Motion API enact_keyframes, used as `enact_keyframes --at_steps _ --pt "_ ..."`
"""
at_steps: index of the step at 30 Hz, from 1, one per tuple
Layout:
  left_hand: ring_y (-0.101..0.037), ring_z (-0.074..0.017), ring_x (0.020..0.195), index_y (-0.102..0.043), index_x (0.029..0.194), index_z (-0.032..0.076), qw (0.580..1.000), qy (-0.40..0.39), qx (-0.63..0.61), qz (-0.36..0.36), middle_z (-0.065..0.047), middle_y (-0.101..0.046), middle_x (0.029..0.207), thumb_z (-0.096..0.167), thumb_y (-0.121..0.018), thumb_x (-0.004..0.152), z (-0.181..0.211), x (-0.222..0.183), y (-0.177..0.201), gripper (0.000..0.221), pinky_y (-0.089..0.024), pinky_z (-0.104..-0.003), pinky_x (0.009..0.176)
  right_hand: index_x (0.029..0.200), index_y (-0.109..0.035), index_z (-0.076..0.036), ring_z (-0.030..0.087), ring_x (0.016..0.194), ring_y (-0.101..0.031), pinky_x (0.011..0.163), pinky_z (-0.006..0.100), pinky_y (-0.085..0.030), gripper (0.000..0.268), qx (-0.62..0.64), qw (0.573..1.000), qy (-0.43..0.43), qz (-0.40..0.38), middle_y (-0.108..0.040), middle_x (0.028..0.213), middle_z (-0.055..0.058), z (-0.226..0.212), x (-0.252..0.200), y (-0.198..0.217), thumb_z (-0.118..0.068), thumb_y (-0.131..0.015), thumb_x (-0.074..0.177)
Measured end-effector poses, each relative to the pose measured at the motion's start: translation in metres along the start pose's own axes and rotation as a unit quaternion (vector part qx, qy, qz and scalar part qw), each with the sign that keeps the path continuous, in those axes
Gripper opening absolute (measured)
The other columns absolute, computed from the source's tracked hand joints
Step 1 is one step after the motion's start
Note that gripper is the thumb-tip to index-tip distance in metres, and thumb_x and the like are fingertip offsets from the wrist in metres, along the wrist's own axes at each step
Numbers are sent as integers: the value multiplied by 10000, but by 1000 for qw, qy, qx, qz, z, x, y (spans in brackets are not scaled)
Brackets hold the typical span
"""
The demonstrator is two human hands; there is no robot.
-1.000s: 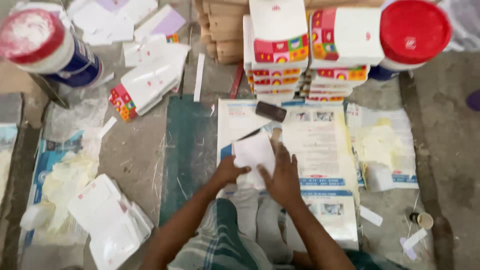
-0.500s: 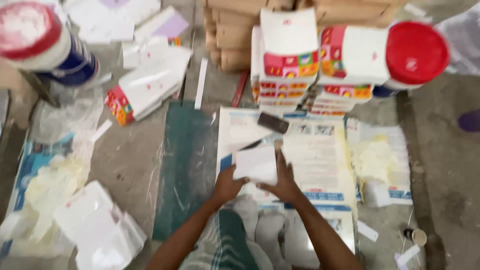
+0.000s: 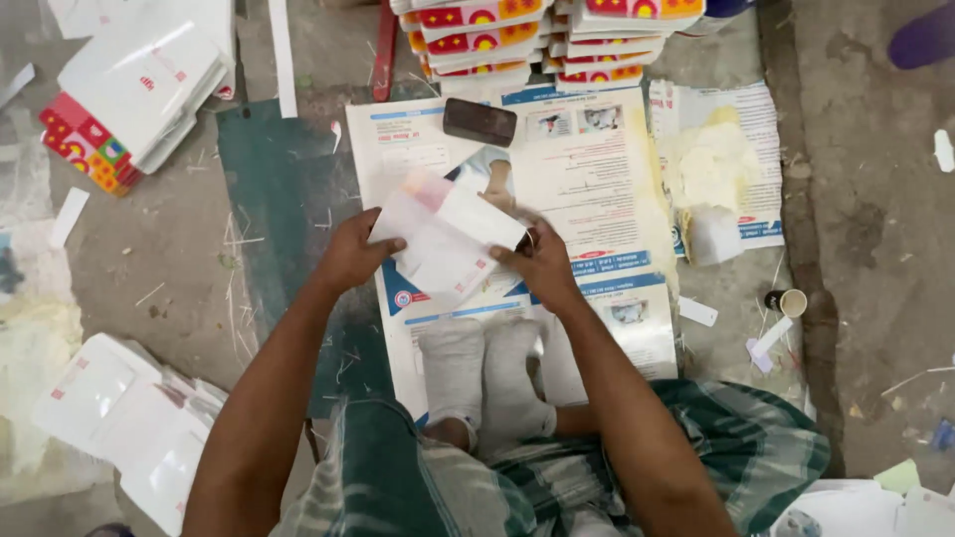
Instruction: Assembling and gluing printed paper materials to create packaging boxes.
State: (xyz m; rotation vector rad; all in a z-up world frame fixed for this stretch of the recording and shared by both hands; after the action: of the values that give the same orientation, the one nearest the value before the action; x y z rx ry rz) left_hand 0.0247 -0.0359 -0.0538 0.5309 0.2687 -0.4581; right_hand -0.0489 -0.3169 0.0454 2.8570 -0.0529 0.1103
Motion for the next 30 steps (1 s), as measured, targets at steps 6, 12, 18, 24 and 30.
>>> enact_keyframes --at_steps 6,12,18,24,30 --pt "-703 -223 1034 -648 1280 -37 976 31 -146 -162 -164 -747 1153 195 -794 800 27 -4 -19 552 -558 -380 927 1074 -707 0 182 800 -657 644 315 -561 335 -216 973 1 84 -675 927 129 4 -21 -10 -208 -885 883" --pt "-695 -312 1037 -696 1291 6 996 -32 84 -26 -216 -749 1133 196 -813 875 46 -16 -25 472 -525 -434 916 958 -680 -2 176 733 -671 640 293 -582 271 160 939 -294 79 -711 813 64 91 -24 -1 -216 -818 864" --pt "-747 -289 985 -676 1286 -8 997 65 9 -32 -192 -778 1137 191 -779 866 30 -12 -12 476 -576 -386 903 812 -572 -25 287 679 -567 591 403 -473 348 -237 964 109 42 -562 775 127 13 -6 -12 -253 -821 897" --pt "-674 -240 1097 -532 1410 -27 998 -25 -27 -45 -211 -677 1245 106 -840 804 32 -9 -29 692 -520 -361 945 766 -584 -123 256 742 -610 670 420 -476 198 -403 901 151 57 -576 757 68 26 -41 -17 -142 -748 874" --pt "-732 -279 823 -712 1302 94 993 -29 86 -78 -224 -775 1037 93 -772 779 94 -16 -25 526 -552 -376 788 1197 -578 -101 85 754 -638 626 260 -500 364 144 956 -219 135 -729 990 27 99 -9 72 -410 -509 1018"
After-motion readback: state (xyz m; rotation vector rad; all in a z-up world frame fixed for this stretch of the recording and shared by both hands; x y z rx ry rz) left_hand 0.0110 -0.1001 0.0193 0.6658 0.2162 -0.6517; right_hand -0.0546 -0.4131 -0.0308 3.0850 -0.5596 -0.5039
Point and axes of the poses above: each hand's wrist, its own x-axis towards the middle knuckle, its own y-axis out of the back of the hand, z = x × y, the point moved 7 cm from there along x, towards the middle knuckle
